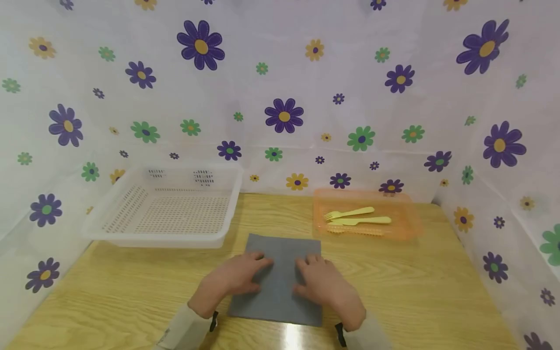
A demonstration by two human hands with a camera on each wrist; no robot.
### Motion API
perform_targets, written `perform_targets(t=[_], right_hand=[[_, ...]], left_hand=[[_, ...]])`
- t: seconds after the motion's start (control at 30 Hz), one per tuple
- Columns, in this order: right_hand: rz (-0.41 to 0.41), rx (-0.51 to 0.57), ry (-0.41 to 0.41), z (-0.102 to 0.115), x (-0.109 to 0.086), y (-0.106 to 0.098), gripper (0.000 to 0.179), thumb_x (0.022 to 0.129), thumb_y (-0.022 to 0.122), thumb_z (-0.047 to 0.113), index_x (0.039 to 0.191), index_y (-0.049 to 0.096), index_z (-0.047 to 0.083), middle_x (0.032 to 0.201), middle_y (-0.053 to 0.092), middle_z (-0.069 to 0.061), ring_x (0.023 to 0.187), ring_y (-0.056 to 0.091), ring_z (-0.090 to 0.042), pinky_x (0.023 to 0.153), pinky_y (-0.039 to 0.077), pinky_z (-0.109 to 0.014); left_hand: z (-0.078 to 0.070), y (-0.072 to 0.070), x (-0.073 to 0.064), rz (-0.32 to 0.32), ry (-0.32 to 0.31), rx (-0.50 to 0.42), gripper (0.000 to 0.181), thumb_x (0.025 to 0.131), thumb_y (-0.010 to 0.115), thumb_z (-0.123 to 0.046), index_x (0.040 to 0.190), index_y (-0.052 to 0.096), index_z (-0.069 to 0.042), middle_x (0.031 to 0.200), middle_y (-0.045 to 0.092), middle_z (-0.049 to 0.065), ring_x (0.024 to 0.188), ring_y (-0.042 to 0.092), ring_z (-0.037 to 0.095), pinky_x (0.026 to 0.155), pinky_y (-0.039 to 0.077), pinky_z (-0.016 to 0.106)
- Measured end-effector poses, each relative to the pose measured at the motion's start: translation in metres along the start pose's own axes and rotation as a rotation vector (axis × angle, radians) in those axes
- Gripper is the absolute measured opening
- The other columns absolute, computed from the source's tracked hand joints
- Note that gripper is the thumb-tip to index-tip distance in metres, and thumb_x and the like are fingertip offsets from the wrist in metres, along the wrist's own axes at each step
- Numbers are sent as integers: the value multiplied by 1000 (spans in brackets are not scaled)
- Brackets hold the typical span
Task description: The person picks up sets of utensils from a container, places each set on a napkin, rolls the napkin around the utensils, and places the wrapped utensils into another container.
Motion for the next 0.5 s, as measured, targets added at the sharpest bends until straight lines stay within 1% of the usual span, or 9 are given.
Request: perform_targets(t=[0.13,0.23,0.37,0.43,0.5], right_hand=[[71,4,72,0,1,8,59,83,80,32,126,59,-2,121,60,-21,110,60,-39,89,50,-53],[108,0,114,0,2,13,62,80,83,30,128,59,-1,122,59,-20,106,61,-37,86,52,-51],[118,-23,127,0,3,18,66,76,87,29,129,59,0,122,58,-19,105,61,-35,85,52,-49],[114,-36,125,0,4,19,66,75,88,28,128,59,1,120,58,-19,104,61,-35,84,53,-49],[113,-45,125,0,5,20,67,74,88,27,128,59,1,119,58,-19,103,62,-35,83,53,-49]], left_hand=[[0,1,0,11,1,19,56,81,83,-29,131,59,-17,127,59,9,117,59,27,93,51,42],[0,2,0,9,1,21,56,80,84,-27,129,59,-17,123,58,8,115,58,26,90,52,43],[0,2,0,-3,-6,15,55,79,84,-25,127,60,-17,121,58,7,115,58,26,88,52,43],[0,1,-1,-3,-16,-3,55,79,84,-24,128,60,-16,124,57,9,117,56,28,89,51,44],[0,0,-2,16,-35,-35,56,80,83,-22,130,59,-15,131,55,12,123,53,31,94,49,46]])
Point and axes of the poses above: each hand's wrist, its own x-axis towards the middle knuckle, its own y-axis out of the palm, z = x × y, the point moved 6 cm from there along x, towards the middle knuckle
